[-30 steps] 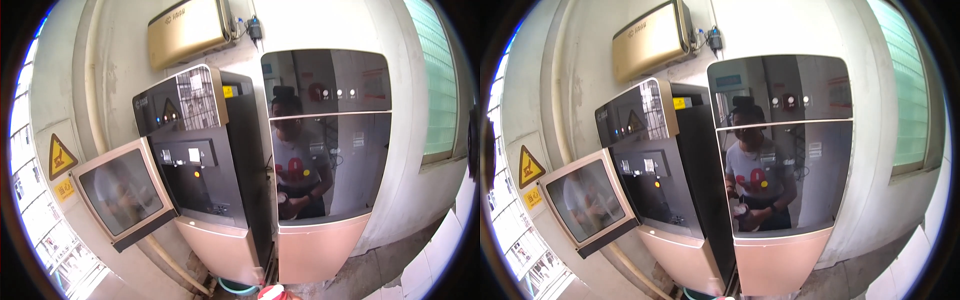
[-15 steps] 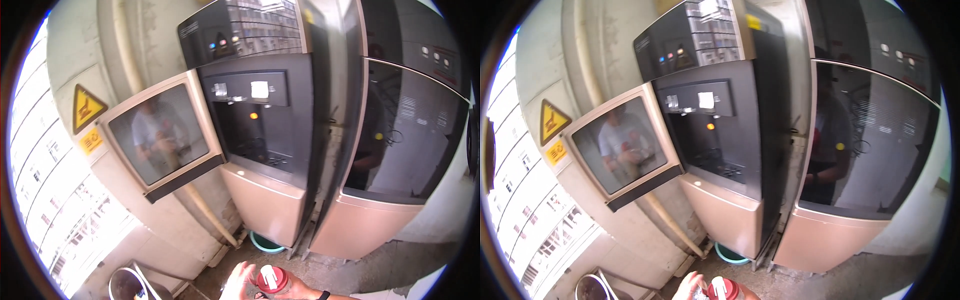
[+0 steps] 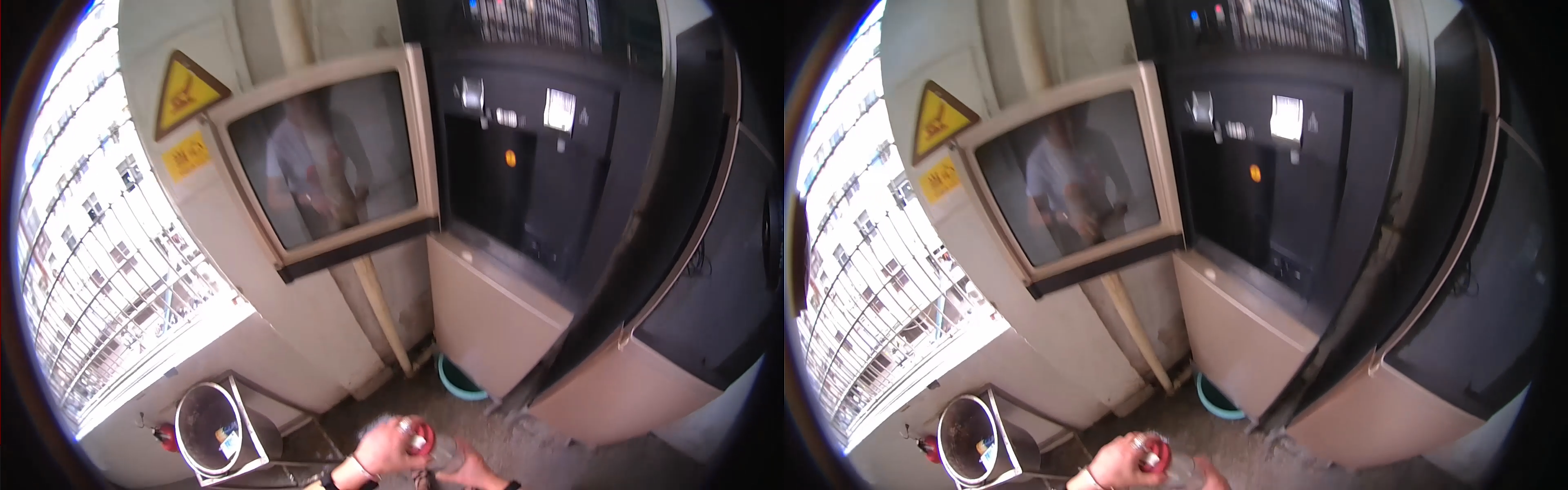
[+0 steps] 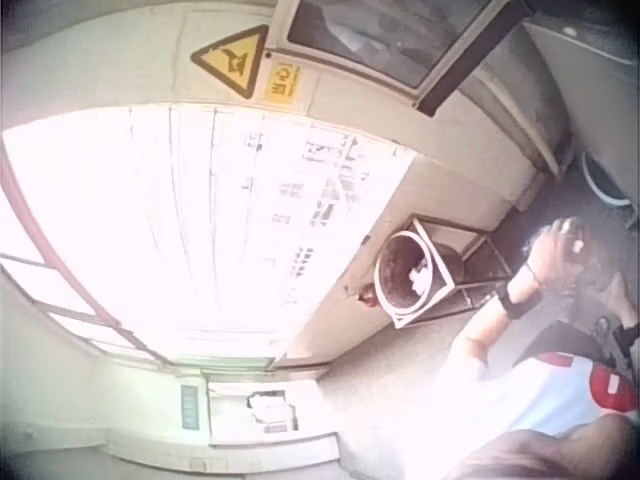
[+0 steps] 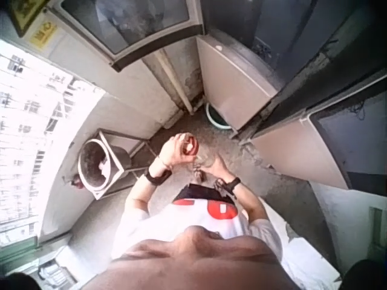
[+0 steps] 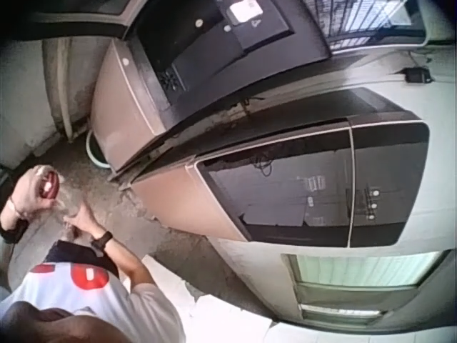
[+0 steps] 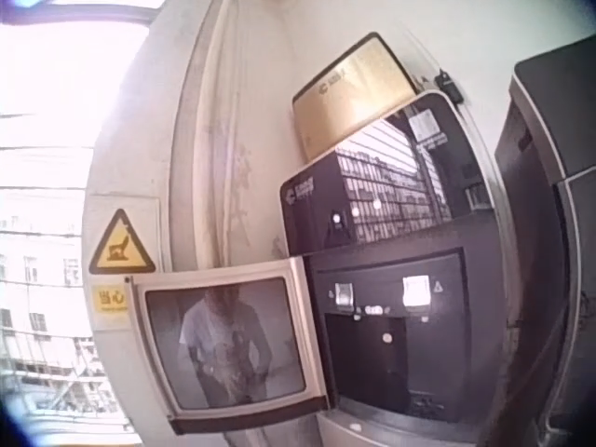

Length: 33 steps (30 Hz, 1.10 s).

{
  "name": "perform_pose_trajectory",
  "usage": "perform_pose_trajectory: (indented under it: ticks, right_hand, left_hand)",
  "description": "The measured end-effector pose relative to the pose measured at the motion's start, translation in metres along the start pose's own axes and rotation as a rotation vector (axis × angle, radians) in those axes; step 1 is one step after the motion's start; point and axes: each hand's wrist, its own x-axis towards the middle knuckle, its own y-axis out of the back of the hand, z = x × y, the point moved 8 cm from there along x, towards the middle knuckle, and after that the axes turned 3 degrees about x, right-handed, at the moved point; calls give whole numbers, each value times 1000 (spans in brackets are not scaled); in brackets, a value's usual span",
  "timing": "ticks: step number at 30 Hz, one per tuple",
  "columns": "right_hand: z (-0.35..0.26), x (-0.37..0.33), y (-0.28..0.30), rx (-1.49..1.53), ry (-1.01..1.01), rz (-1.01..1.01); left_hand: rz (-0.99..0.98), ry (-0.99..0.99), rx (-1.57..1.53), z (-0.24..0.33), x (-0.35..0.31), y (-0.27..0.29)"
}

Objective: Filling a water bottle and a cup from an automated water dispenser.

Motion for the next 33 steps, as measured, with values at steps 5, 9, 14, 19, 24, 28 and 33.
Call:
perform_pose_trajectory:
  ticks: [5, 9, 14, 19, 24, 28, 33]
  right_hand:
    - [43, 7, 14, -23, -99, 152]
    - [81, 25, 8, 121, -162, 172]
    - [179, 37, -1, 359, -330, 273]
    - [294, 77, 15, 473, -668, 314]
    - [332, 118, 32, 512, -1063, 258]
    - [311, 139, 33, 757, -1243, 316]
    - [258, 146, 38, 1167, -1035, 272]
  left_hand:
    - [-28, 206, -108, -72, -37, 18]
    - [199, 663, -688, -137, -119, 20]
    - [310, 797, -840, -175, -207, -6]
    - [305, 931, -906, -176, -223, -21]
    - [278, 1002, -932, -191, -235, -39]
    - [288, 999, -983, -196, -226, -41]
    - [188, 861, -873, -203, -198, -47]
